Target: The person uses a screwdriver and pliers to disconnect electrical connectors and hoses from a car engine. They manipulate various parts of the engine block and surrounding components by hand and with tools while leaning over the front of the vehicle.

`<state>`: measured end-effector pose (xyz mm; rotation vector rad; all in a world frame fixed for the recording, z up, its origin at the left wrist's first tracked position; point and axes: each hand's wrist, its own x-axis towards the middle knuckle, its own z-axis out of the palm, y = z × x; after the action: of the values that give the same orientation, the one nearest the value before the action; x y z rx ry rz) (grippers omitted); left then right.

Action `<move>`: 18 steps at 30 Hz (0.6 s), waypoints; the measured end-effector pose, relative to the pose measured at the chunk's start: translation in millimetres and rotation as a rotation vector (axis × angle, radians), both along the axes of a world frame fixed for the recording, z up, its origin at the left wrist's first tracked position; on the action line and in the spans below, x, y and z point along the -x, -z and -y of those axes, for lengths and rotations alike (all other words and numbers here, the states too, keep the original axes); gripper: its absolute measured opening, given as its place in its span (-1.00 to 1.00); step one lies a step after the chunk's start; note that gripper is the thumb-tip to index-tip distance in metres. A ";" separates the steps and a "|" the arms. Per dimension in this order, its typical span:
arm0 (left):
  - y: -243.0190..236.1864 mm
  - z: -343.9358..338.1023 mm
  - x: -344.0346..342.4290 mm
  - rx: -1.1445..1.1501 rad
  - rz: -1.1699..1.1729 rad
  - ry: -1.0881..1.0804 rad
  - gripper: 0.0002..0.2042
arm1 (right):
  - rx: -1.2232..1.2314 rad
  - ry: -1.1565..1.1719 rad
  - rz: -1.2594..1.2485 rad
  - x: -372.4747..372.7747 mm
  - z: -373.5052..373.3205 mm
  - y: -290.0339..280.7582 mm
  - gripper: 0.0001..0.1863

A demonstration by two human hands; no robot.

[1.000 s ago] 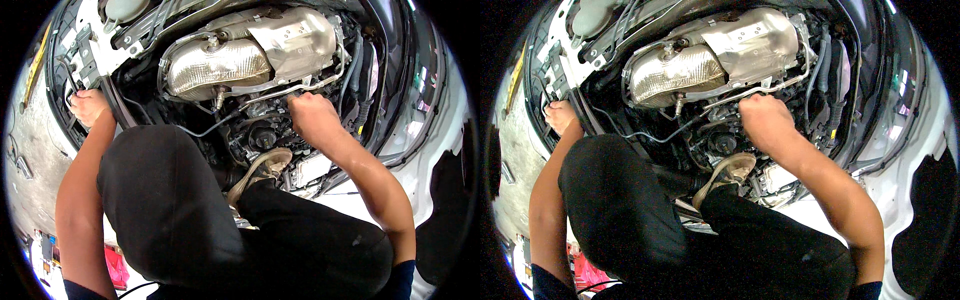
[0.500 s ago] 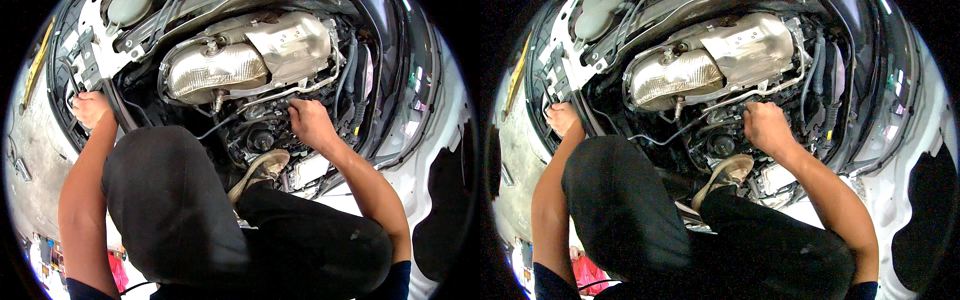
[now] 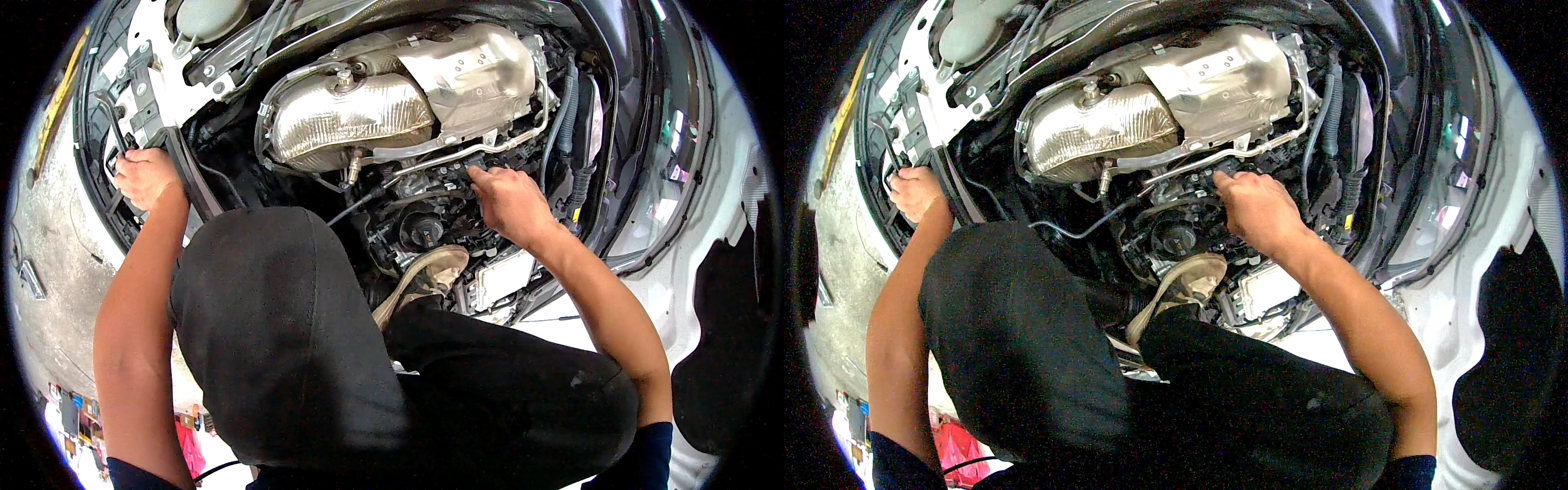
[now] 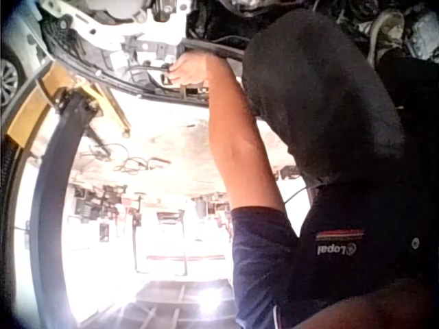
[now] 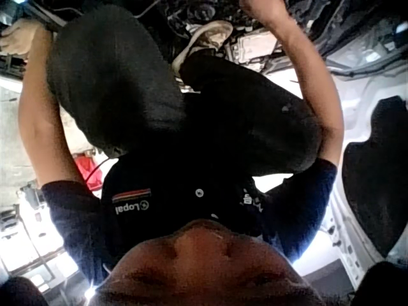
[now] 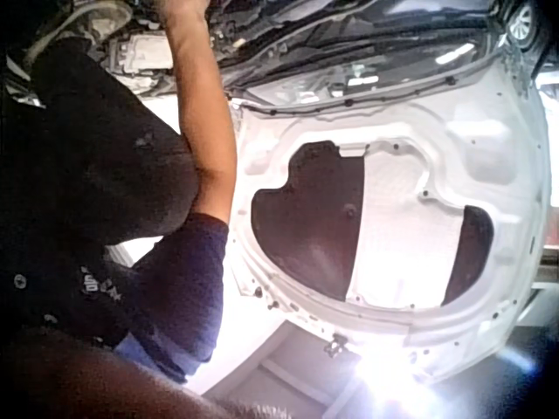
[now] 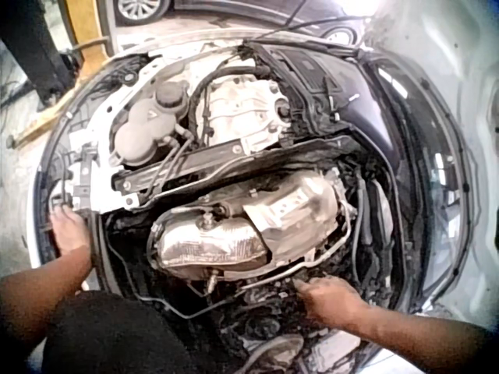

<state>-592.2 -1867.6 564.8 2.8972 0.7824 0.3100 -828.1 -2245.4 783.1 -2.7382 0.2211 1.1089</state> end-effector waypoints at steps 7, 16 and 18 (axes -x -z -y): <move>2.5 -2.2 -0.6 -0.016 0.042 0.013 -0.62 | -0.221 0.111 0.075 -6.8 13.2 2.0 -0.87; 2.0 -0.5 -0.4 -0.014 0.029 0.010 -0.61 | -0.154 0.430 0.177 6.7 -0.7 12.1 -0.75; 0.5 0.3 -0.4 -0.009 0.017 -0.002 -0.62 | -0.150 0.467 0.250 12.6 -6.7 15.4 -0.75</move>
<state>-591.8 -1868.0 564.3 2.8980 0.7839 0.3382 -840.8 -2238.7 767.7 -2.4738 0.6679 0.6262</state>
